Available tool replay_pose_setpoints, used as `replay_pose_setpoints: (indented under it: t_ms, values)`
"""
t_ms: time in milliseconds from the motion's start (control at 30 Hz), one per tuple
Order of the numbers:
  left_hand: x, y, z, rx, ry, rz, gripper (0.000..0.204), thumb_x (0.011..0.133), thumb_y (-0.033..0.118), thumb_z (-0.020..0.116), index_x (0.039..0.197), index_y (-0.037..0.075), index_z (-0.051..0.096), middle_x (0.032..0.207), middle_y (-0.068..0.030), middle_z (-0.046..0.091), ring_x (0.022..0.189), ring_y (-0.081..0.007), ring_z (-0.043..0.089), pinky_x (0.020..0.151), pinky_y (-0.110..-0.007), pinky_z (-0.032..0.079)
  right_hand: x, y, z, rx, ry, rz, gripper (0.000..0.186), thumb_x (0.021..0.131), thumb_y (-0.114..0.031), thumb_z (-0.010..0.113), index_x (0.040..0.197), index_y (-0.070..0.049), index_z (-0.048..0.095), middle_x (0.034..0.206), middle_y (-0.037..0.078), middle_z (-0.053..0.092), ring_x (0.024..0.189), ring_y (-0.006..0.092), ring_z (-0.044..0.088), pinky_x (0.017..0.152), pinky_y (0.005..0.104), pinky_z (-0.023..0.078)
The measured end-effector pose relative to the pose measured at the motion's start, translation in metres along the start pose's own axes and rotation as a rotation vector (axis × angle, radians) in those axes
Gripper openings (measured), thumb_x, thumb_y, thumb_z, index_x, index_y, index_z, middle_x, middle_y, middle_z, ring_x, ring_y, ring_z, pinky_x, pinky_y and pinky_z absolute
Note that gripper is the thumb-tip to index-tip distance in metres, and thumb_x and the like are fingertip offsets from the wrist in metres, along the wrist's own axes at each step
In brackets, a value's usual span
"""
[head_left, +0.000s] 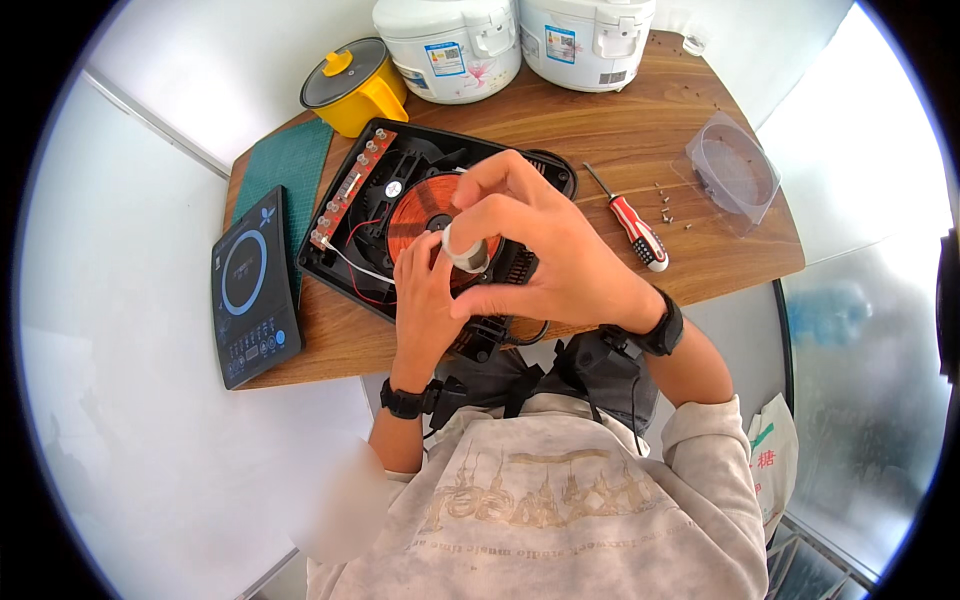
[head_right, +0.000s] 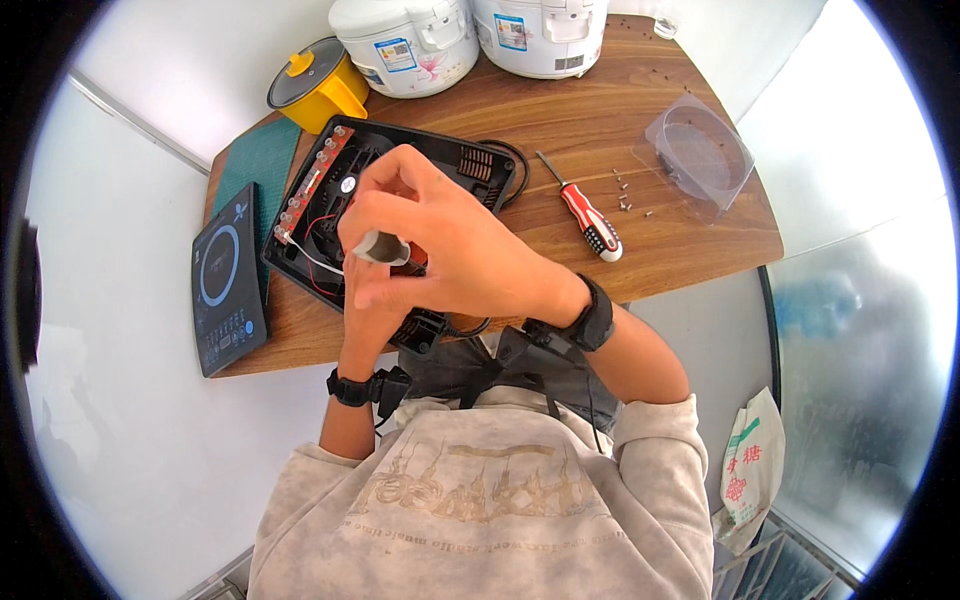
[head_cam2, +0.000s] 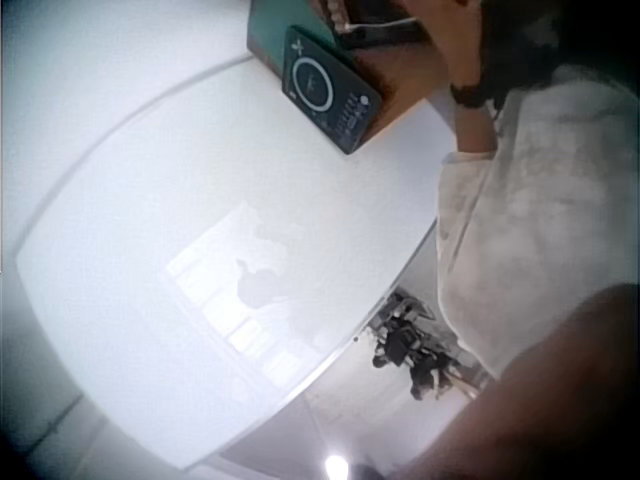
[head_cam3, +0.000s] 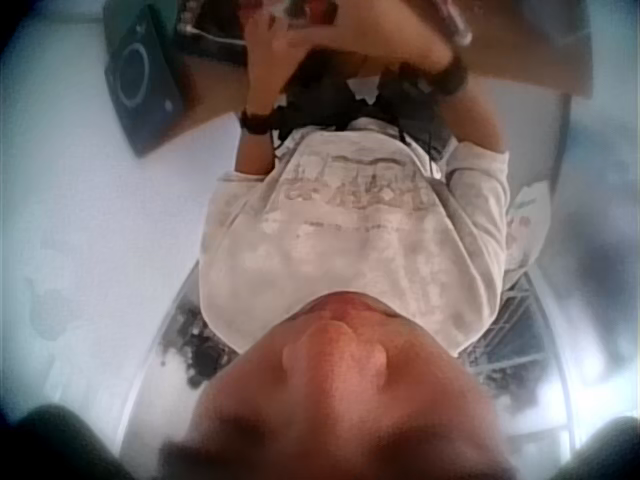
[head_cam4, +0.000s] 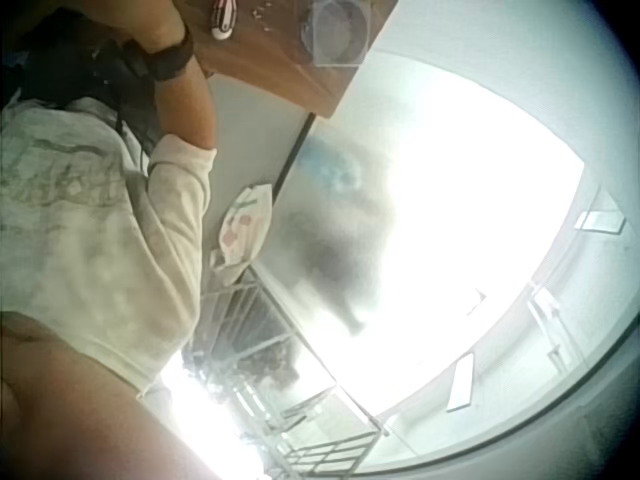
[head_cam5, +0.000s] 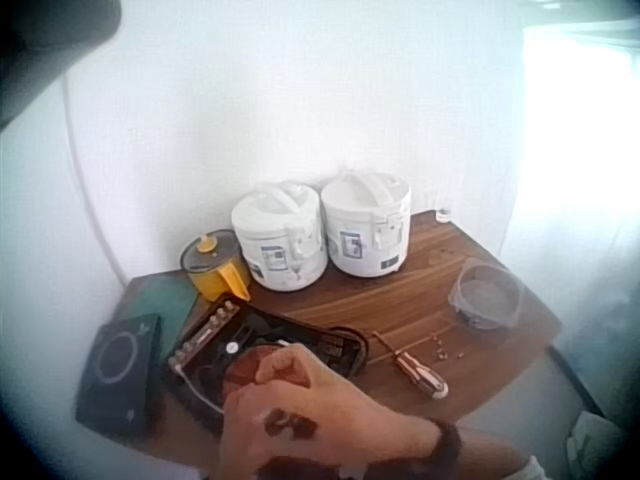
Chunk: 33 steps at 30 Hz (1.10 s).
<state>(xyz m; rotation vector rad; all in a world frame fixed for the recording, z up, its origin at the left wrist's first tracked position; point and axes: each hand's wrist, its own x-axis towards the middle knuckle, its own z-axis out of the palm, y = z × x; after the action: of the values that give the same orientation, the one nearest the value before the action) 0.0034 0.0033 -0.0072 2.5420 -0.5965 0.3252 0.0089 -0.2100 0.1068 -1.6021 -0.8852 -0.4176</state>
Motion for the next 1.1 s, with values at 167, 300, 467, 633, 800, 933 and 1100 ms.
replay_pose_setpoints:
  t_ms: [167, 300, 467, 633, 800, 933, 1100]
  values:
    - [0.001, -0.002, 0.004, -0.003, -0.016, -0.004, 0.053, 0.075, 0.016, 0.079, 0.125, 0.005, 0.062, 0.137, -0.0108, 0.053, 0.134, -0.0337, 0.048, 0.113, -0.051, 0.037, 0.000, 0.006, -0.005, 0.030, -0.052, 0.015, 0.027, 0.082, -0.007, 0.079, 0.106, -0.008, 0.067, 0.114, 0.008, 0.065, 0.097, 0.0207, 0.063, 0.068, 0.0306, 0.056]
    - [0.003, 0.002, 0.001, -0.011, 0.015, -0.005, 0.053, 0.075, 0.015, 0.079, 0.124, 0.005, 0.062, 0.136, -0.0104, 0.053, 0.133, -0.0336, 0.048, 0.114, -0.051, 0.037, -0.001, 0.001, -0.004, 0.021, -0.032, 0.036, 0.027, 0.082, -0.005, 0.079, 0.106, -0.009, 0.067, 0.119, 0.009, 0.063, 0.097, 0.0224, 0.064, 0.066, 0.0309, 0.056]
    - [-0.001, -0.002, 0.004, 0.016, 0.016, 0.015, 0.053, 0.074, 0.015, 0.080, 0.122, 0.006, 0.062, 0.137, -0.0096, 0.052, 0.134, -0.0335, 0.048, 0.114, -0.051, 0.037, -0.003, -0.001, -0.001, -0.143, 0.031, 0.010, 0.029, 0.082, -0.002, 0.077, 0.108, -0.008, 0.065, 0.117, 0.008, 0.063, 0.096, 0.0229, 0.063, 0.065, 0.0305, 0.057]
    - [0.002, 0.008, -0.001, 0.032, 0.022, -0.018, 0.052, 0.073, 0.014, 0.081, 0.121, 0.006, 0.062, 0.136, -0.0086, 0.053, 0.135, -0.0337, 0.047, 0.115, -0.051, 0.036, -0.001, 0.001, -0.003, -0.116, -0.018, 0.023, 0.031, 0.079, 0.006, 0.073, 0.106, -0.007, 0.065, 0.119, 0.011, 0.066, 0.098, 0.0259, 0.066, 0.076, 0.0327, 0.057]
    - [0.003, 0.005, -0.001, 0.027, -0.008, -0.019, 0.052, 0.074, 0.014, 0.081, 0.122, 0.006, 0.062, 0.136, -0.0086, 0.053, 0.136, -0.0338, 0.047, 0.115, -0.051, 0.036, -0.005, 0.001, 0.000, -0.104, -0.025, 0.044, 0.032, 0.078, 0.008, 0.070, 0.106, -0.006, 0.065, 0.120, 0.012, 0.069, 0.103, 0.0284, 0.069, 0.084, 0.0353, 0.057]
    - [0.001, 0.002, 0.004, 0.037, 0.038, -0.004, 0.053, 0.073, 0.012, 0.081, 0.124, 0.010, 0.063, 0.135, -0.0083, 0.054, 0.135, -0.0337, 0.047, 0.115, -0.050, 0.036, -0.005, 0.008, 0.006, -0.148, -0.017, -0.014, 0.032, 0.082, 0.000, 0.071, 0.113, -0.007, 0.063, 0.116, 0.011, 0.066, 0.096, 0.0296, 0.069, 0.077, 0.0366, 0.059]
    - [0.003, 0.015, -0.006, 0.035, 0.051, 0.011, 0.052, 0.074, 0.015, 0.082, 0.122, 0.008, 0.064, 0.135, -0.0100, 0.055, 0.132, -0.0338, 0.049, 0.113, -0.049, 0.038, -0.015, 0.010, 0.003, -0.279, -0.044, 0.163, 0.033, 0.085, -0.009, 0.076, 0.115, -0.008, 0.061, 0.108, 0.010, 0.068, 0.090, 0.0299, 0.069, 0.077, 0.0380, 0.058]
